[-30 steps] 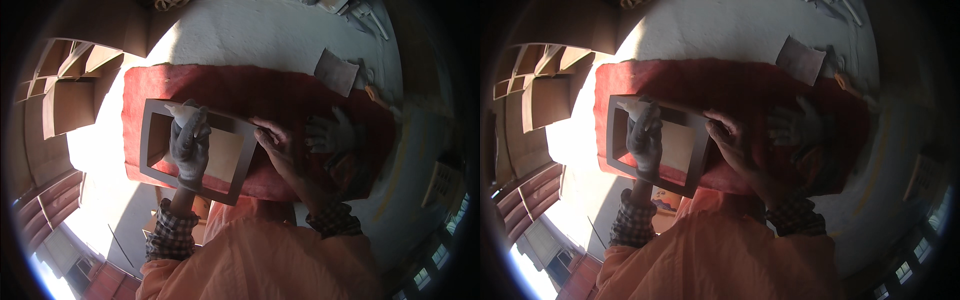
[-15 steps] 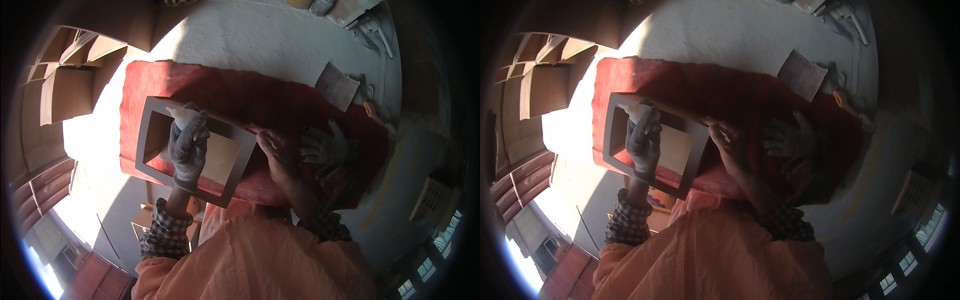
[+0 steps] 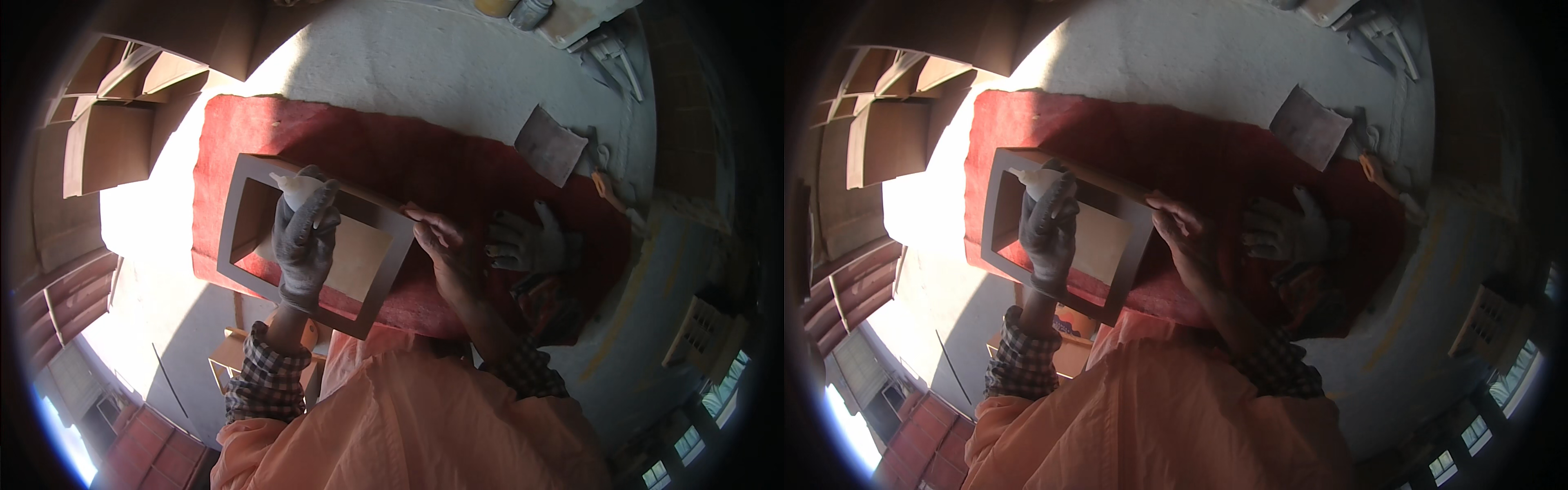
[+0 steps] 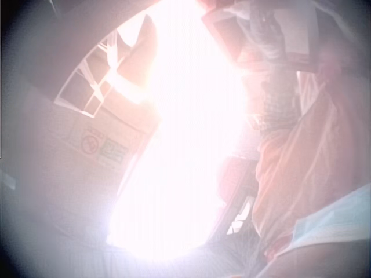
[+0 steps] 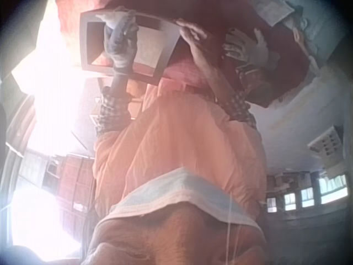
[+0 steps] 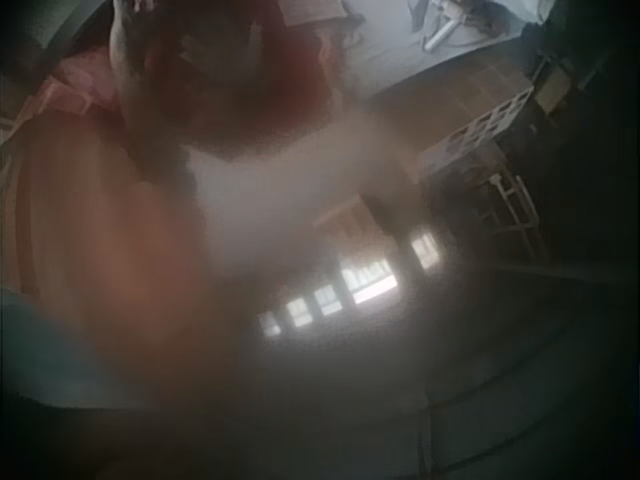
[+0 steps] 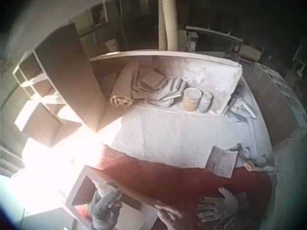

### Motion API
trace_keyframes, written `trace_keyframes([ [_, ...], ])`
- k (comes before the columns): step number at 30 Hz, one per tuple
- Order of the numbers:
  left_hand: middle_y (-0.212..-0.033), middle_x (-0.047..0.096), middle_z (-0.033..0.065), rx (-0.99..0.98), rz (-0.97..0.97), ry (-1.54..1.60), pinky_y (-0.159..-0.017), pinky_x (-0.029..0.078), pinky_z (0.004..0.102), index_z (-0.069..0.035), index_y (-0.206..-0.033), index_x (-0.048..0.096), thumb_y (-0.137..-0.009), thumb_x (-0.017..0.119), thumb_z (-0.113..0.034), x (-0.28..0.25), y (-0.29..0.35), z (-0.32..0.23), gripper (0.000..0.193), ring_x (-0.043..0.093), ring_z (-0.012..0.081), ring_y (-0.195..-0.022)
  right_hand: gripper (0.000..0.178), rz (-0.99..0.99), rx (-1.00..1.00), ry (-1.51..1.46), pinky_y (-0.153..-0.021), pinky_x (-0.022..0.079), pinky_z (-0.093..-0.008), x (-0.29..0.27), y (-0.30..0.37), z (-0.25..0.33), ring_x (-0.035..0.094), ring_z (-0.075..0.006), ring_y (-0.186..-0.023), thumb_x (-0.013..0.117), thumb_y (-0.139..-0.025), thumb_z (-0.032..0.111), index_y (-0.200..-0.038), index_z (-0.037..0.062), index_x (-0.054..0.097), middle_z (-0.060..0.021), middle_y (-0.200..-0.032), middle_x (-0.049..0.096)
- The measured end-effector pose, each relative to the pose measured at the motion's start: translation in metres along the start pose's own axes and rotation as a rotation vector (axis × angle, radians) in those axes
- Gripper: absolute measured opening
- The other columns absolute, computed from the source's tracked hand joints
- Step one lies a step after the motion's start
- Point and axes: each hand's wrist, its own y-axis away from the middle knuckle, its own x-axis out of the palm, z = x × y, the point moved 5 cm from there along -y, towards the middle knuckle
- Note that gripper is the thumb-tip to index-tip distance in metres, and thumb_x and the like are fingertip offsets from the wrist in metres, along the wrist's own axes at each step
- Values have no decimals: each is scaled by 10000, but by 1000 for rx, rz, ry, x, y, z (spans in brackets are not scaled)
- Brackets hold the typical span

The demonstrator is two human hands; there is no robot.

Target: The person sands a small wooden box with an electric sander, then applies glue to its edges and attaches a smaller wooden piece. The person then uses a putty knife to apply a paste-like substance to the box.

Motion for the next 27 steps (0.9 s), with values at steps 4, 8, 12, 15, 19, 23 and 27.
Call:
trace_keyframes([
  [4, -1274, 606, 167, 42, 13, -35, -776, 518, 267, 22, -1274, 664, -918, 538, 137, 0, -1, 1, 395, 625, 229, -1047, 363, -21, -33, 63, -1128, 409, -332, 1, -2, 3, 569, -211, -1313, 590, -1072, 271, -1268, -20, 681, -145, -1336, 667],
  [8, -1278, 607, 170, 30, 8, -53, -776, 521, 269, 26, -1267, 663, -907, 539, 155, -2, 2, 1, 402, 625, 225, -1046, 279, -41, -95, 48, -1091, 446, -343, 2, -6, 2, 597, -185, -1261, 599, -1067, 205, -1186, -19, 714, -97, -1193, 719],
  [12, -1278, 610, 173, 36, 12, -79, -782, 524, 270, 18, -1251, 670, -902, 546, 166, -3, 4, 7, 399, 627, 218, -1038, 371, 16, -89, 113, -1109, 421, -323, 2, -3, 3, 582, -196, -1287, 532, -1097, 284, -1235, -23, 690, -134, -1293, 687],
  [15, -1280, 614, 167, 32, 23, -44, -796, 527, 277, 3, -1244, 677, -908, 560, 158, -1, 4, 8, 388, 628, 212, -1052, 340, 5, -110, 136, -1084, 447, -328, -12, -12, -10, 595, -190, -1263, 530, -1095, 248, -1243, -19, 679, -138, -1293, 684],
  [19, -1268, 633, 169, -21, 67, 39, -914, 521, 347, -42, -1204, 721, -895, 672, 39, -8, 1, -8, 324, 635, 265, -1132, 342, -21, -290, 210, -1049, 482, -341, -8, -5, 21, 611, -193, -1224, 580, -1053, 120, -1376, 6, 579, -155, -1382, 625],
  [23, -1364, 616, 189, 53, 262, 114, -1107, 421, 445, -86, -1164, 763, -876, 771, -131, -12, 5, -70, 291, 574, 355, -1281, 702, 184, -315, 214, -1051, 506, -367, 34, 43, 71, 618, -232, -1247, 681, -935, -44, -1561, 40, 373, -186, -1500, 517],
  [27, -1385, 604, 191, 183, 376, 305, -1130, 393, 486, -48, -1169, 762, -1002, 679, -296, -7, 16, -109, 310, 512, 340, -1358, 834, 271, -492, 203, -1100, 492, -391, 66, 76, 91, 555, -241, -1335, 759, -882, -41, -1589, 33, 324, -160, -1523, 479],
])
